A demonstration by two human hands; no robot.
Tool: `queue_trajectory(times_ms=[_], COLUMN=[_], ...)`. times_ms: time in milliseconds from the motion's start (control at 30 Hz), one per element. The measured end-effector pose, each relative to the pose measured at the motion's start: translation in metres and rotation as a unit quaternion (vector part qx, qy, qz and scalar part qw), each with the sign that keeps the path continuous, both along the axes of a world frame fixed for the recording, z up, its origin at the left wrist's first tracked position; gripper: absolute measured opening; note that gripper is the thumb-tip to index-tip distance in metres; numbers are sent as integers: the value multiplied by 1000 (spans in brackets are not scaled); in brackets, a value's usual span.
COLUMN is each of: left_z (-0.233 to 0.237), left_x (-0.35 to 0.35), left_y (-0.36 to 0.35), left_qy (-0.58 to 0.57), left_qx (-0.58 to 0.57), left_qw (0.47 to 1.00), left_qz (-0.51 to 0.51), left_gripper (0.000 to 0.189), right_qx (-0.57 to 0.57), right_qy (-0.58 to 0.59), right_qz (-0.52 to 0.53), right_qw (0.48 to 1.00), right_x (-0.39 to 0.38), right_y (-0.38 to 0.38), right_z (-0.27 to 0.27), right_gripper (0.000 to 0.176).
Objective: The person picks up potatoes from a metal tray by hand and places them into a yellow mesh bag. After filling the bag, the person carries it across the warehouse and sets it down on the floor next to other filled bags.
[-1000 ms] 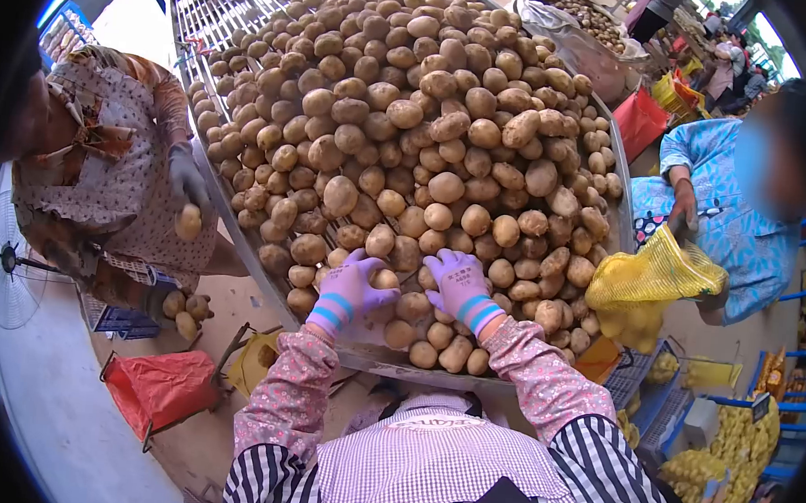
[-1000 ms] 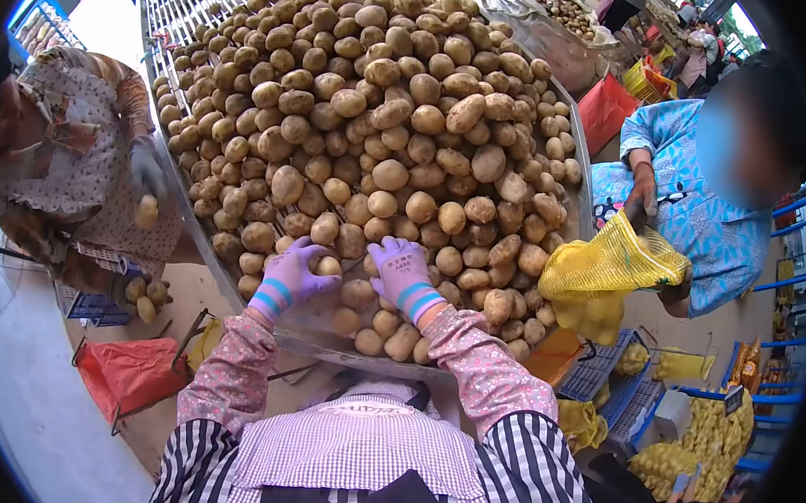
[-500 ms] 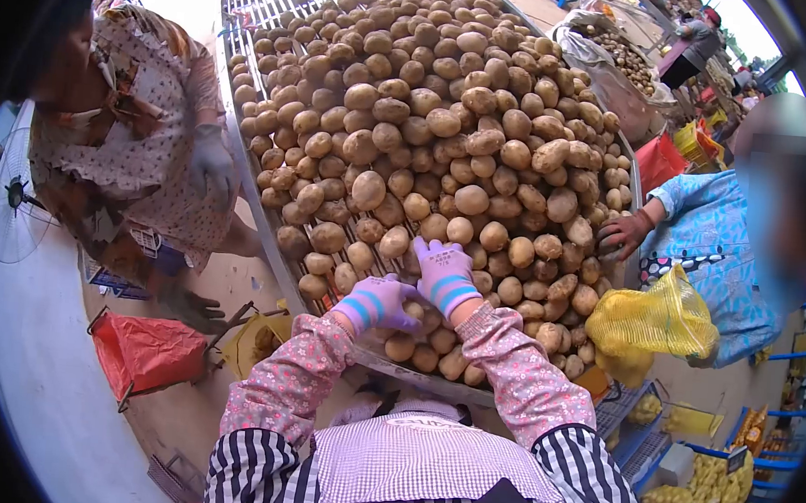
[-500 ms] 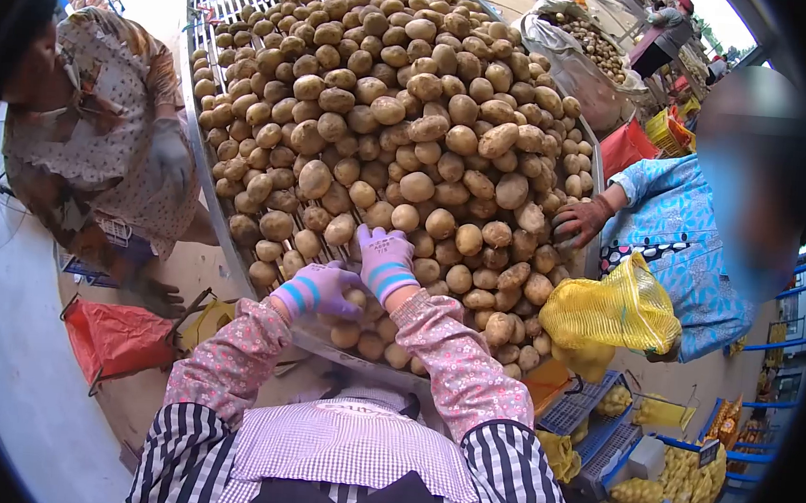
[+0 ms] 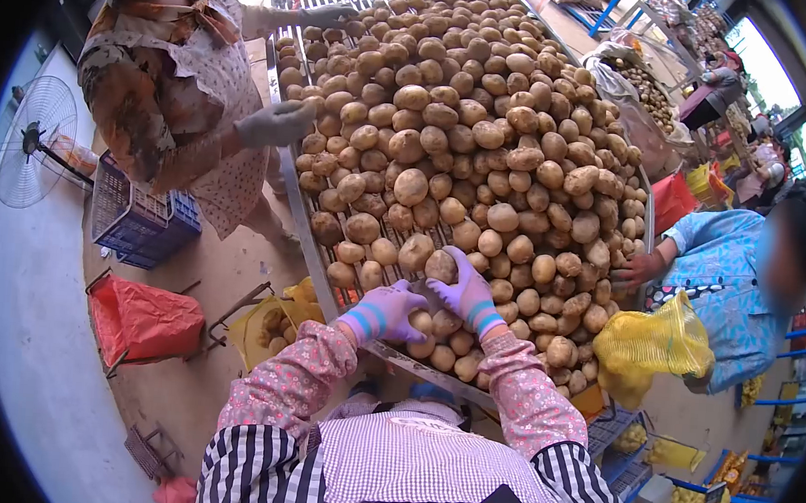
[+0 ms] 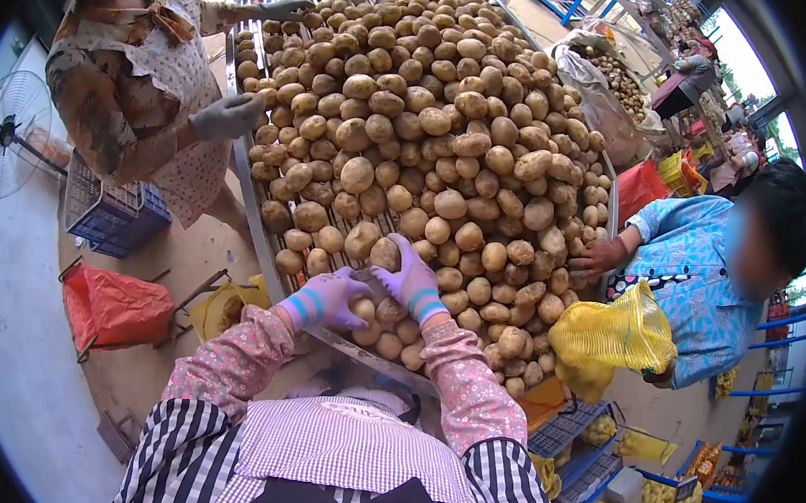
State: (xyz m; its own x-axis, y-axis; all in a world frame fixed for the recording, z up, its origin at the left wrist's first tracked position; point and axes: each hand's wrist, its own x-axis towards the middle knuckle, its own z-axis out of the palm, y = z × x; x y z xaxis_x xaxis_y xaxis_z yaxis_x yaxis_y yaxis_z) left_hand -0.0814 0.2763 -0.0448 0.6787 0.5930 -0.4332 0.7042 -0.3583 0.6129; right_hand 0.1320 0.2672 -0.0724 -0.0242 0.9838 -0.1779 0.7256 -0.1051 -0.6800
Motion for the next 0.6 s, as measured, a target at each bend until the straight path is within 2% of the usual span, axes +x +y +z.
queue_trajectory(times_ms=[33, 67, 100, 133, 167, 233, 300, 367, 433, 500, 600], left_z=[-6, -11, -15, -13, -10, -4, -2, -1, -2, -7, -6], left_x=[-6, -12, -14, -14, -13, -6, 3, 6, 6, 4, 2], left_y=[-6, -13, -19, -23, -22, -12, -2, 5, 12, 9, 0], left_qy=[-4, -38, -72, -68, -70, -24, -3, 22, 27, 28, 20], left_qx=[-2, 31, 63, 74, 72, -2, -5, -7, -41, -45, 1], left_qw=[1000, 998, 994, 992, 992, 998, 999, 1000, 998, 998, 1000], left_qz=[-1, 29, 59, 74, 74, 49, 32, 15, -41, -39, -6], left_gripper=[68, 68, 68, 68, 68, 68, 69, 69, 70, 70, 71], right_qx=[-2, 5, 11, -35, -37, -22, -47, -202, -196, -194, -216], right_qy=[-4, 142, 284, 379, 378, 343, 310, 421, 403, 316, 269], right_qz=[-1, -30, -58, -97, -98, -81, -84, -74, -48, 3, 19], right_qw=[1000, 989, 957, 919, 920, 936, 946, 881, 893, 929, 939], right_x=[6, 10, 14, 9, 7, 0, -8, -20, -32, -41, -45], right_y=[-2, -4, -6, -6, -2, 13, 28, 41, 53, 68, 89], right_z=[-8, -16, -24, -7, -9, -9, -5, 4, 1, -8, -17], right_gripper=[71, 69, 68, 66, 66, 69, 72, 74, 77, 81, 87])
